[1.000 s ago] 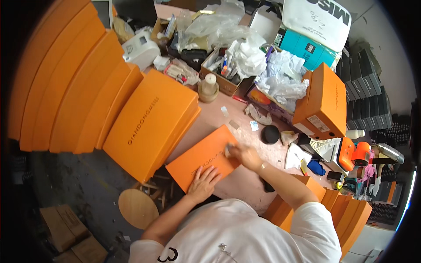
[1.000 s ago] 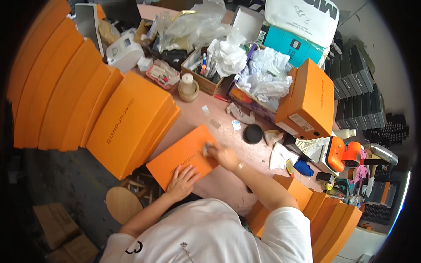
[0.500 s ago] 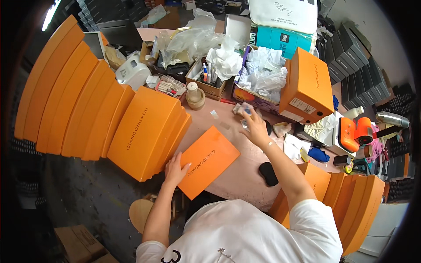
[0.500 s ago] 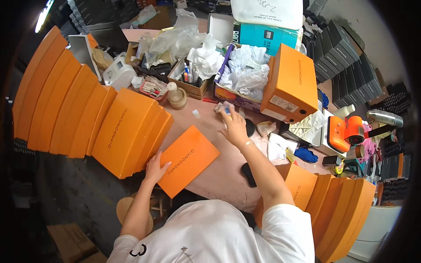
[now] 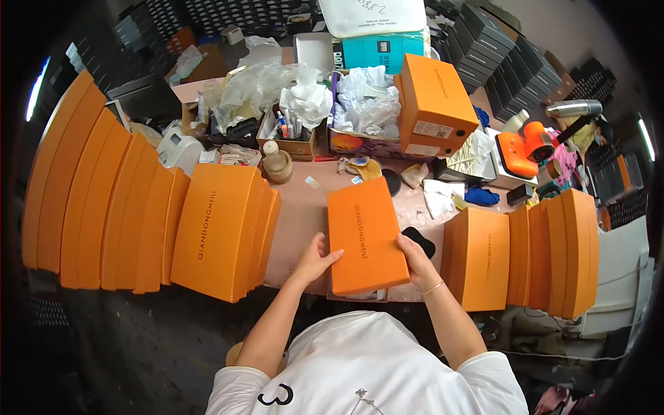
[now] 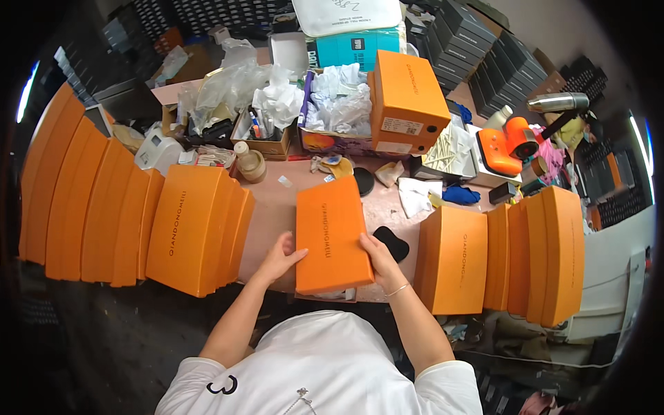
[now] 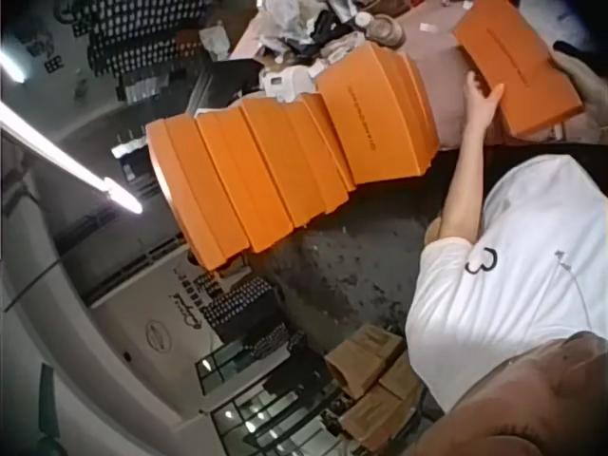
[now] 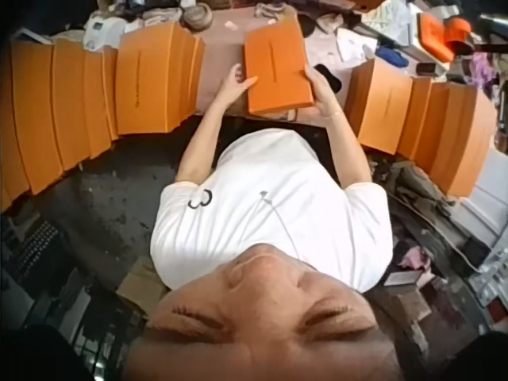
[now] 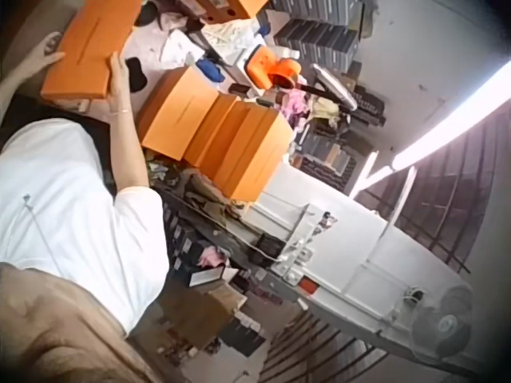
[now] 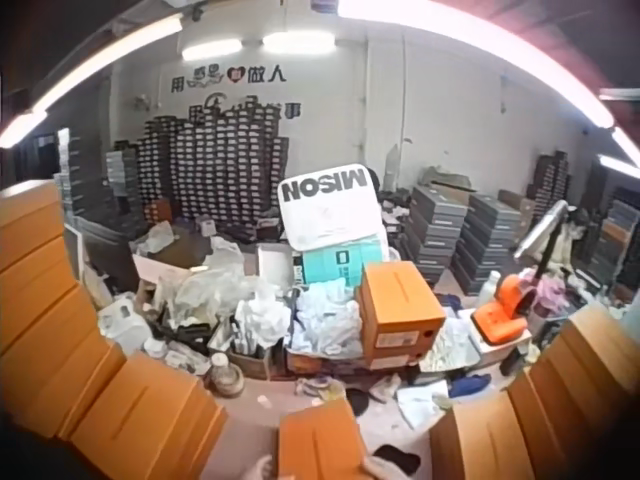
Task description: The recorder is packing high-heeled shoes into boxes, including wrapping them in tissue paper and adding silica gel packets.
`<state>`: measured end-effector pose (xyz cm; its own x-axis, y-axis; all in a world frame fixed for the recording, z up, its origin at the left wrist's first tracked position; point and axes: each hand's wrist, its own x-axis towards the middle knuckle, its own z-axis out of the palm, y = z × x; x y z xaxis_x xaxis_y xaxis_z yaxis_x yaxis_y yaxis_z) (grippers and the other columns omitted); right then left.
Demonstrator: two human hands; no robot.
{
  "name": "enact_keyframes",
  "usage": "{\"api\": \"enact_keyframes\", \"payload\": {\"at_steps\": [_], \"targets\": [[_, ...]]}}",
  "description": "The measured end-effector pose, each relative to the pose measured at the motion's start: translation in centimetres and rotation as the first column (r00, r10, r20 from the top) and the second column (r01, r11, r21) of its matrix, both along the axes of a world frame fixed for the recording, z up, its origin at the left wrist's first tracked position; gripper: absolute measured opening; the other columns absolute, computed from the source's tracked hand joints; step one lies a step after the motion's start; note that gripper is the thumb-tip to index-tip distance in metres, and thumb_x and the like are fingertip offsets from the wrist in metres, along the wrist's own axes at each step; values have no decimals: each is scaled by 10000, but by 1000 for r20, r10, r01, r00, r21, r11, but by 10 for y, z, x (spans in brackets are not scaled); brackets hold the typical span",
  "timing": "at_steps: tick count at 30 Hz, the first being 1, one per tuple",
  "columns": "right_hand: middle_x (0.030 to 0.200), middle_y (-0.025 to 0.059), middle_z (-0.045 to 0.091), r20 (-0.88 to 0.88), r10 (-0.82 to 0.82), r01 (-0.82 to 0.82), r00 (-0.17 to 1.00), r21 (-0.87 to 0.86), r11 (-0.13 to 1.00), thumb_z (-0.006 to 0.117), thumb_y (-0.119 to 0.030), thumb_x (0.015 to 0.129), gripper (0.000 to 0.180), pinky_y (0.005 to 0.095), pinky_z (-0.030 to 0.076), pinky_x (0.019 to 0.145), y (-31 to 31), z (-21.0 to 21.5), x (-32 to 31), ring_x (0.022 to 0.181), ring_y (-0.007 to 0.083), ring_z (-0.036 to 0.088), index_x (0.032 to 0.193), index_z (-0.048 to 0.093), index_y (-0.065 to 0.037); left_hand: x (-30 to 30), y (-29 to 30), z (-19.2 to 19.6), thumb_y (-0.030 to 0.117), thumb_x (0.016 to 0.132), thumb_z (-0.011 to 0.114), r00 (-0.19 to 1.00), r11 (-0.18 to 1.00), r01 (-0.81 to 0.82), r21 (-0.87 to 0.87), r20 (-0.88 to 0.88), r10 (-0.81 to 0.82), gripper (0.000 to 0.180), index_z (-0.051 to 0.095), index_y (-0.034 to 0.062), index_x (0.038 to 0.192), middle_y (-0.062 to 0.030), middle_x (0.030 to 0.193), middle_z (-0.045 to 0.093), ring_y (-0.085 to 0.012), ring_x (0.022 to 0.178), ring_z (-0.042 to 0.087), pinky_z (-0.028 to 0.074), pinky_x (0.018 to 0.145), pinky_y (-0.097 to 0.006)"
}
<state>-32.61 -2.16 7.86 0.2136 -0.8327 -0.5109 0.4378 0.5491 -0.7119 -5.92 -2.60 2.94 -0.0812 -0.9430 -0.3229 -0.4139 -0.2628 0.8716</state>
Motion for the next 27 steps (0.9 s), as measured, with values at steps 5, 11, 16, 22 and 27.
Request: {"api": "enact_keyframes", "payload": {"at_steps": [5, 11, 16, 22, 27], "targets": [[1255, 172, 502, -460, 506, -649, 730, -232, 724, 493, -363, 975, 595, 342, 479, 870, 52, 15, 121, 1067, 237, 554, 1427, 321, -16, 57, -4, 60, 421, 901, 608, 988, 902, -147, -405, -94, 119, 711, 350, -11, 1403, -245, 1356, 427, -353, 1245, 435, 378, 1015, -421], [1257, 301, 481, -984, -176, -610, 2, -140, 780, 666, -148, 784, 482, 510, 402, 943, 87, -55, 83, 1139, 483, 465, 1207, 497, 7, 60, 20, 62, 195, 844, 675, 991, 896, 133, -424, 62, -118, 378, 589, -38, 1129, -207, 1106, 607, -350, 1036, 590, 472, 895, -392], [1062, 246, 608, -988, 125, -754, -87, 147, 640, 574, -123, 790, 150, 507, 451, 838, 92, -59, 86, 990, 434, 564, 863, 648, -14, -9, 22, 18, 173, 821, 659, 883, 768, 464, -442, 169, -437, 354, 611, -6, 1123, -176, 1174, 574, -335, 1157, 522, 406, 981, -395], [925, 252, 631, -945, -296, -518, 138, -323, 792, 546, -4, 758, 384, 460, 500, 766, -17, -42, 47, 841, 424, 610, 1139, 577, 41, -39, -10, -37, 286, 778, 679, 430, 420, 882, -213, 729, -533, 323, 674, 52, 1001, -126, 1183, 548, -311, 1272, 385, 240, 1046, -595], [951, 241, 627, -976, 58, -613, -211, 178, 769, 578, -38, 762, 673, 457, 506, 764, -61, -108, 47, 874, 403, 623, 1384, 328, 16, -28, 16, -12, 261, 768, 702, 617, 544, 775, -323, 573, -540, 337, 645, 41, 1018, -134, 1123, 550, -317, 1227, 426, 272, 1042, -573]]}}
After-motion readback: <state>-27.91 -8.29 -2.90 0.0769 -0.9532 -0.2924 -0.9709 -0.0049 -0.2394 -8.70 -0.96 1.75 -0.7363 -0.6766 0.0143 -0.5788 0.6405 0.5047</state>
